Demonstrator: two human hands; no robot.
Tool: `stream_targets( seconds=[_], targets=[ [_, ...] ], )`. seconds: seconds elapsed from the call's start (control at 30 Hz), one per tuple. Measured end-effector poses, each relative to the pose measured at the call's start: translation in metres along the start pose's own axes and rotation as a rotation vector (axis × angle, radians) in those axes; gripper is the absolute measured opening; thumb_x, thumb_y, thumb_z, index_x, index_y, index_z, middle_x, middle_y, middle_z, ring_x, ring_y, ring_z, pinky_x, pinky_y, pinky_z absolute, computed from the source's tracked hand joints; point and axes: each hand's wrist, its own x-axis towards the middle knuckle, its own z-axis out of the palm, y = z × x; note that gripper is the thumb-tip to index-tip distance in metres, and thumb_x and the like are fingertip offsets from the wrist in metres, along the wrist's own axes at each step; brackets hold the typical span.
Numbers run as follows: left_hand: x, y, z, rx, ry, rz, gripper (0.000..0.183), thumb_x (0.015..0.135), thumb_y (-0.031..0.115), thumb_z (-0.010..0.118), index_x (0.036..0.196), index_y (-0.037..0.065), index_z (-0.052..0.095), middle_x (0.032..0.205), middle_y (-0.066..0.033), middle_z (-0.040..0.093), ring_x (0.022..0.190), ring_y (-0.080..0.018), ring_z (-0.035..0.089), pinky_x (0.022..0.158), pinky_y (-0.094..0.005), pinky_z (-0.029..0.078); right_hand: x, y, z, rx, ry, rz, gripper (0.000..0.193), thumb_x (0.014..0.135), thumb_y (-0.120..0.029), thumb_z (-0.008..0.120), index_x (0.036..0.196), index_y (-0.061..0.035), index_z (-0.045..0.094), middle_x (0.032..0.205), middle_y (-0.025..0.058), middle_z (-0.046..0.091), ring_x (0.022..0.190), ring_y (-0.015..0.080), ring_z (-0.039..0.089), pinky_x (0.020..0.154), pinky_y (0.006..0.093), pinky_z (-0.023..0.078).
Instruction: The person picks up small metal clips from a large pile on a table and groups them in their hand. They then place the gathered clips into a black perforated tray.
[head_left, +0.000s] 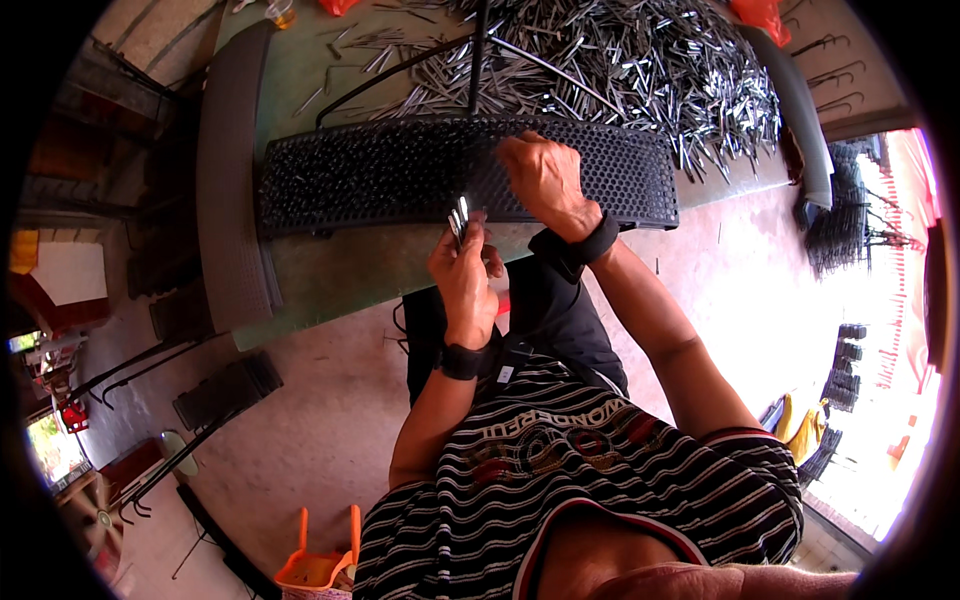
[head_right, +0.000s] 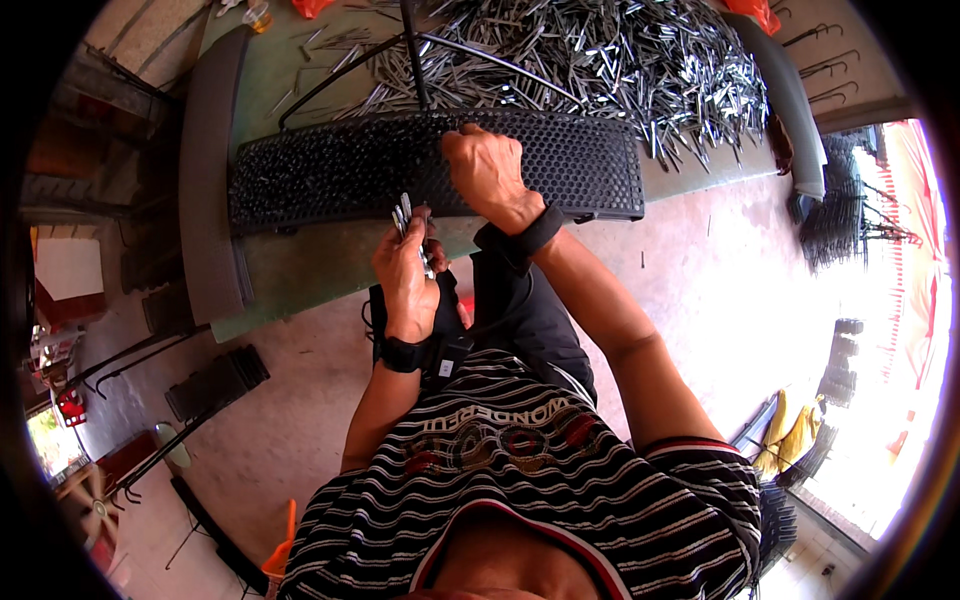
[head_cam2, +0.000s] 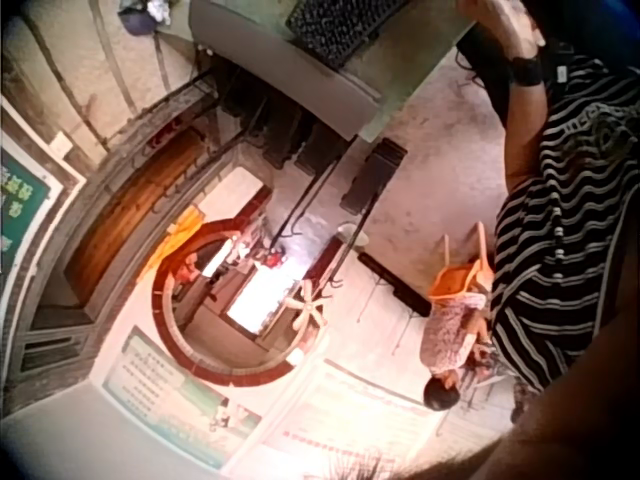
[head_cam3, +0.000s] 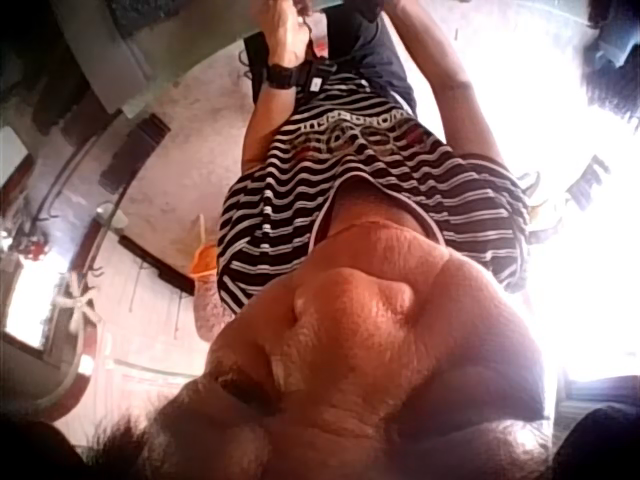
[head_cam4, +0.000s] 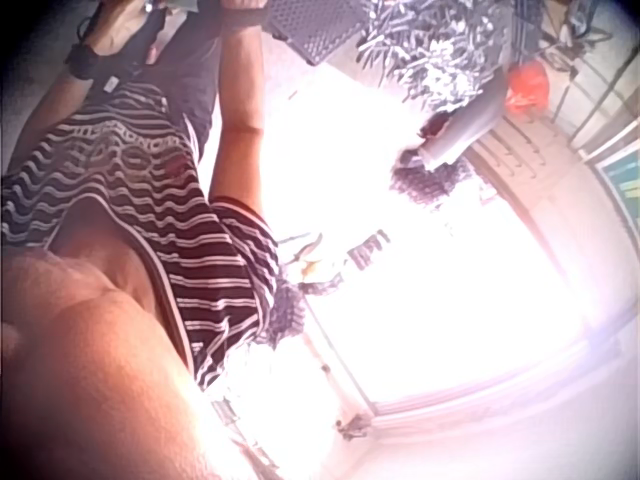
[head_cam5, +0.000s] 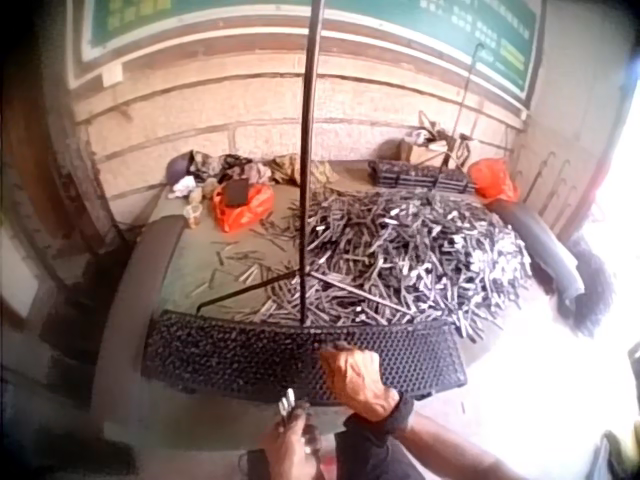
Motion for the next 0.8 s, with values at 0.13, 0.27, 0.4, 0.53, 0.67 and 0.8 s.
stream_targets(
  seconds=[0.13, 0.27, 0.4, 0.53, 0.67, 0.8],
  targets=[
    [0.002, -0.002, 0.008, 0.028, -0.031, 0.007, 0.012, 0.087, 0.009, 0.057, 0.093, -0.001, 0.06, 0.072, -0.0019, 0.053, 0.048, -0.0085, 0.046, 0.04, -0.0216, 0.033, -0.008, -0.004, -0.012, 0.398, 0.024, 0.205, 0.011, 0.075, -0.013, 0.068, 0.081, -0.004, 0.068, 0.064, 0.0107, 0.063, 0.053, 0.0175, 0.06, 0.05, 0.0272, 0.046],
    [0.008, 0.0, 0.022, 0.089, -0.11, 0.03, 0.012, 0.088, 0.009, 0.054, 0.095, 0.0, 0.059, 0.074, -0.0027, 0.055, 0.05, -0.0078, 0.047, 0.041, -0.0217, 0.035, -0.022, -0.003, -0.029, 0.829, -0.198, 0.208, 0.014, 0.075, -0.014, 0.067, 0.077, 0.0003, 0.067, 0.06, 0.008, 0.062, 0.054, 0.0113, 0.06, 0.049, 0.0256, 0.045],
    [0.01, -0.001, 0.035, 0.151, -0.131, 0.037, 0.014, 0.089, 0.009, 0.052, 0.1, 0.001, 0.058, 0.08, -0.0048, 0.058, 0.052, -0.0091, 0.048, 0.045, -0.0241, 0.038, -0.016, 0.008, -0.03, 0.947, -0.053, 0.477, 0.01, 0.078, -0.005, 0.062, 0.081, 0.0043, 0.063, 0.063, 0.0077, 0.063, 0.058, 0.0106, 0.062, 0.05, 0.0246, 0.047],
    [0.017, -0.005, 0.031, 0.134, -0.121, 0.111, 0.016, 0.09, 0.008, 0.051, 0.102, 0.0, 0.057, 0.081, -0.0061, 0.059, 0.053, -0.0098, 0.049, 0.046, -0.0239, 0.04, 0.001, 0.016, -0.029, 0.864, 0.275, 0.404, 0.01, 0.082, 0.0, 0.056, 0.092, 0.0035, 0.054, 0.073, 0.0103, 0.065, 0.063, 0.0147, 0.065, 0.055, 0.0244, 0.05],
    [0.017, -0.005, 0.026, 0.14, -0.145, 0.116, 0.017, 0.09, 0.008, 0.052, 0.103, -0.001, 0.057, 0.079, -0.0053, 0.057, 0.053, -0.0103, 0.05, 0.047, -0.0241, 0.041, 0.008, 0.019, -0.019, 0.748, 0.335, 0.34, 0.009, 0.083, -0.001, 0.057, 0.088, 0.0003, 0.05, 0.072, 0.0122, 0.065, 0.069, 0.019, 0.067, 0.057, 0.0267, 0.051],
    [0.016, -0.002, 0.026, 0.133, -0.158, 0.102, 0.017, 0.089, 0.009, 0.054, 0.101, -0.002, 0.058, 0.076, -0.0042, 0.055, 0.052, -0.0103, 0.05, 0.046, -0.0247, 0.041, 0.008, 0.026, -0.003, 0.698, 0.304, 0.312, 0.008, 0.083, -0.002, 0.056, 0.089, -0.0005, 0.051, 0.07, 0.0127, 0.065, 0.068, 0.0211, 0.067, 0.057, 0.0284, 0.051]
  ],
)
